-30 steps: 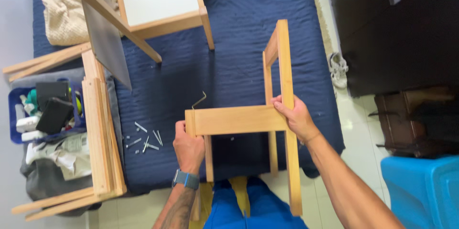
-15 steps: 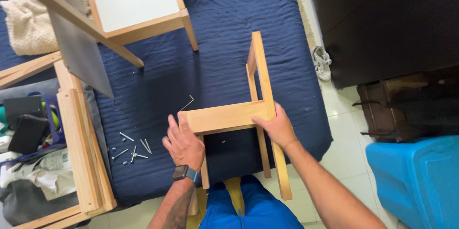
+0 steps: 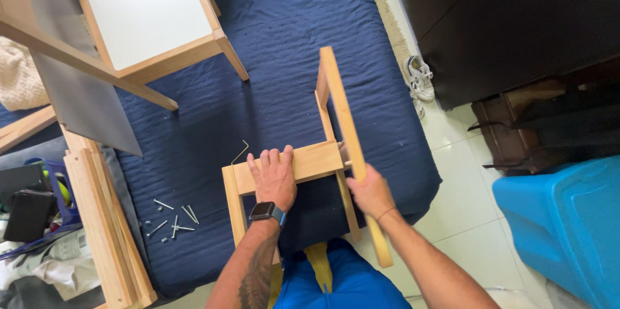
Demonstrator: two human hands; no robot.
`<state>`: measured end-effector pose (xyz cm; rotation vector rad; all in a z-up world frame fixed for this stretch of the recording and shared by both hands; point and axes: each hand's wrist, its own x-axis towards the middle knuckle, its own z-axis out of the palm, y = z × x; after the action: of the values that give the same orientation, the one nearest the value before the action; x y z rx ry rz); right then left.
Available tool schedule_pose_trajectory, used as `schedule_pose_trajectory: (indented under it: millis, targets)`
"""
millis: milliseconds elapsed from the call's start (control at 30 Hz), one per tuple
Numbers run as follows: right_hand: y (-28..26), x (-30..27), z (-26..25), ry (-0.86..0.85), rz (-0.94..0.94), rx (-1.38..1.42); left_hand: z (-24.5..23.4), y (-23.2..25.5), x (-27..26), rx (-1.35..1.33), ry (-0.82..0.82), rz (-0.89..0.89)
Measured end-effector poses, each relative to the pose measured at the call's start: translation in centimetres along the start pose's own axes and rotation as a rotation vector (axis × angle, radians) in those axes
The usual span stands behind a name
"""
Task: The person assembles a small wooden chair on a bed. They insert and tighten screws into the frame using an Allen key, attach a white seat panel, and secure the legs. The process includes aligning parts, fastening joints, and checking stability.
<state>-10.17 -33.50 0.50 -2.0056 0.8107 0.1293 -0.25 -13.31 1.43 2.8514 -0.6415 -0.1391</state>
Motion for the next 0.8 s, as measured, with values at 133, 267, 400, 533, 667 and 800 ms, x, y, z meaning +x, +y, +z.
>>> schedule_pose_trajectory:
  millis: [133,267,400,533,667,800]
  targets:
    - [0.6,0.1,-0.3,-0.084,0.165,0.104,1.1,0.0,0.1,0.082,0.002,-0.024]
    - [-0.5,-0.9,0.0,0.001,0.035,-0.095,1.0,-0.2,0.1,0.073,0.079,-0.016]
    - [-1.8,-1.6,0.3,0.021,0.127,-0.097,0.4,0.3,-0.3,0.127,0.024,0.004]
    - [-2.1,-1.9,-0.4,-0.014,0.127,-0.114,-0.3,0.4,-0.5,0.152,0.023,0.001]
    - [-2.0,-2.2,-1.2,-0.017,0.129,-0.088,-0.6,0.8,-0.7,0.197,0.034,0.009]
    - [-1.8,-2.5,-1.0,-0.003,0.140,-0.112,-0.6,1.7,-1.1,0.184,0.030,0.026]
